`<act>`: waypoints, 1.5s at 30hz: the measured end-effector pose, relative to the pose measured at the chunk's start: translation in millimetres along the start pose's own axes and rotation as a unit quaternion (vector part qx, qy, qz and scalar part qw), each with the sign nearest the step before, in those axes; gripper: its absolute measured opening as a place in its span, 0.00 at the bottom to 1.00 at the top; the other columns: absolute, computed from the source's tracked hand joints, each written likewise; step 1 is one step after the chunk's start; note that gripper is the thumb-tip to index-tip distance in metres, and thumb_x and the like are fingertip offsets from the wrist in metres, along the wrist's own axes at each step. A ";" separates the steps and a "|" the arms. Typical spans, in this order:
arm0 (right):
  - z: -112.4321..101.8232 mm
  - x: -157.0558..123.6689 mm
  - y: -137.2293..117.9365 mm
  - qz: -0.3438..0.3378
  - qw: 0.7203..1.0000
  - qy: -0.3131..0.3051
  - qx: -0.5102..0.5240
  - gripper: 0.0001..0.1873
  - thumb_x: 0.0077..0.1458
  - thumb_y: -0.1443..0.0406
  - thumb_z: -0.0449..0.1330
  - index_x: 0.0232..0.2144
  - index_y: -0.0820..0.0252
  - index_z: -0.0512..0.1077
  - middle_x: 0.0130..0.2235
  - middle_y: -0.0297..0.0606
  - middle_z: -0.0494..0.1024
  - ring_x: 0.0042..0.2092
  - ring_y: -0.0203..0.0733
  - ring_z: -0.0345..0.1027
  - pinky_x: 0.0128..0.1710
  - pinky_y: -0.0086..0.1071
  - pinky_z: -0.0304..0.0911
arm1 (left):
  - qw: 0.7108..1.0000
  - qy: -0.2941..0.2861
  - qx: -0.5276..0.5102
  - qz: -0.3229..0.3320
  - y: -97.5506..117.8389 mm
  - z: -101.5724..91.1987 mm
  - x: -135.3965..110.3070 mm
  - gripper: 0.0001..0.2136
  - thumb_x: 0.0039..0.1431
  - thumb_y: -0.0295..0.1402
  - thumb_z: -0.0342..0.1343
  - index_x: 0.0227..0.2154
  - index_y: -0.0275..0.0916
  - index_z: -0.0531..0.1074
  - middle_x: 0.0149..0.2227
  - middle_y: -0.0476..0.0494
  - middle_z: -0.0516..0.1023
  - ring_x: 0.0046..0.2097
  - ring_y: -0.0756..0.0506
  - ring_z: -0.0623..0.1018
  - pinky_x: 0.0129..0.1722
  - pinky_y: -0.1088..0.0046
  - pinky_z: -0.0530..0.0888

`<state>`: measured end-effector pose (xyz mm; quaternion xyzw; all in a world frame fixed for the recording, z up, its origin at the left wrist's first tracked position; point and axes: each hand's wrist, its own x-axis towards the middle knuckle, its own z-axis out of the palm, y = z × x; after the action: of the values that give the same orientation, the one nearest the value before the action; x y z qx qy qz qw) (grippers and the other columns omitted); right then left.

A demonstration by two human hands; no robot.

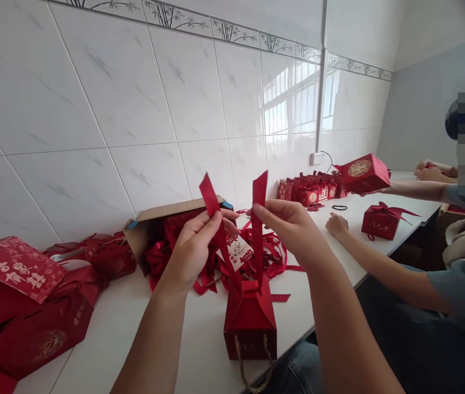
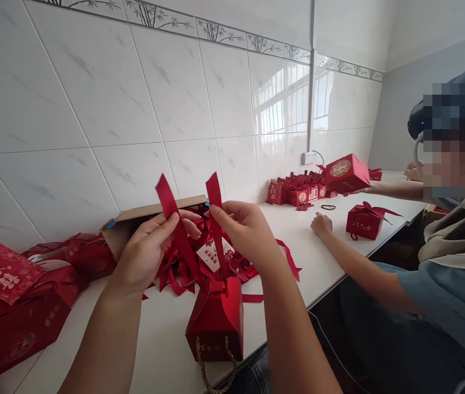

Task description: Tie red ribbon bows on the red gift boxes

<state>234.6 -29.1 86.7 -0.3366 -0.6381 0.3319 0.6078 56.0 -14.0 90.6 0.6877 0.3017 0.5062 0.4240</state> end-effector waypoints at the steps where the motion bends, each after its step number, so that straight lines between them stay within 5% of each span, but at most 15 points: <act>1: 0.8 -1.1 1.5 -0.002 1.000 0.000 0.011 0.18 0.54 0.53 0.59 0.22 0.59 0.71 0.19 0.29 0.63 0.25 0.32 0.58 0.25 0.28 0.55 | 1.000 -0.010 -0.001 -0.009 -0.7 1.4 -0.2 0.14 0.62 0.42 0.50 0.42 0.38 0.75 0.36 0.43 0.78 0.37 0.46 0.76 0.37 0.73 0.72; 12: 1.7 0.3 0.6 0.022 0.991 0.130 0.035 0.13 0.48 0.55 0.64 0.28 0.58 0.78 0.27 0.37 0.75 0.32 0.38 0.67 0.26 0.30 0.59 | 0.999 -0.028 0.043 -0.016 5.0 2.7 -8.2 0.16 0.63 0.43 0.49 0.42 0.38 0.75 0.35 0.42 0.78 0.37 0.44 0.77 0.37 0.70 0.73; 17: 8.6 0.3 3.0 0.050 0.990 0.111 0.069 0.14 0.49 0.54 0.63 0.30 0.58 0.79 0.24 0.36 0.74 0.30 0.38 0.68 0.26 0.31 0.62 | 0.999 -0.013 0.049 0.002 8.0 3.4 -10.6 0.15 0.63 0.44 0.49 0.40 0.39 0.75 0.38 0.43 0.78 0.41 0.44 0.77 0.44 0.70 0.72; 29: 30.6 -7.1 8.4 0.034 0.981 0.106 0.158 0.13 0.50 0.55 0.63 0.31 0.59 0.77 0.27 0.36 0.76 0.30 0.35 0.69 0.31 0.31 0.66 | 0.993 0.013 0.099 0.058 3.2 11.4 -15.1 0.16 0.63 0.45 0.49 0.36 0.39 0.75 0.26 0.49 0.69 0.25 0.50 0.69 0.23 0.76 0.65; 36: 32.7 -11.9 1.2 0.060 0.994 0.069 0.066 0.09 0.50 0.64 0.61 0.31 0.63 0.77 0.18 0.28 0.64 0.19 0.27 0.52 0.17 0.24 0.49 | 0.981 -0.054 0.167 0.083 2.7 11.8 -19.8 0.18 0.65 0.43 0.45 0.23 0.38 0.64 0.21 0.51 0.63 0.24 0.52 0.64 0.23 0.75 0.62; 40: 27.0 -14.3 3.9 0.015 0.993 -0.024 0.118 0.10 0.51 0.68 0.57 0.32 0.62 0.79 0.19 0.27 0.60 0.21 0.26 0.49 0.18 0.23 0.47 | 0.984 -0.076 0.144 0.075 2.1 11.0 -18.6 0.20 0.65 0.43 0.45 0.20 0.38 0.59 0.19 0.53 0.58 0.21 0.53 0.60 0.20 0.75 0.57; 45: 23.1 -15.9 10.6 0.010 0.983 -0.042 0.180 0.10 0.52 0.68 0.58 0.36 0.60 0.79 0.20 0.28 0.62 0.20 0.25 0.46 0.17 0.23 0.45 | 0.981 -0.079 0.152 0.095 0.4 9.1 -17.1 0.19 0.65 0.40 0.46 0.19 0.38 0.59 0.19 0.53 0.57 0.22 0.53 0.58 0.21 0.75 0.56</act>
<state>212.4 -36.8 68.2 -0.2135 -0.5894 0.4614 0.6278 59.4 -31.1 82.3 0.8075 0.2742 0.4364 0.2870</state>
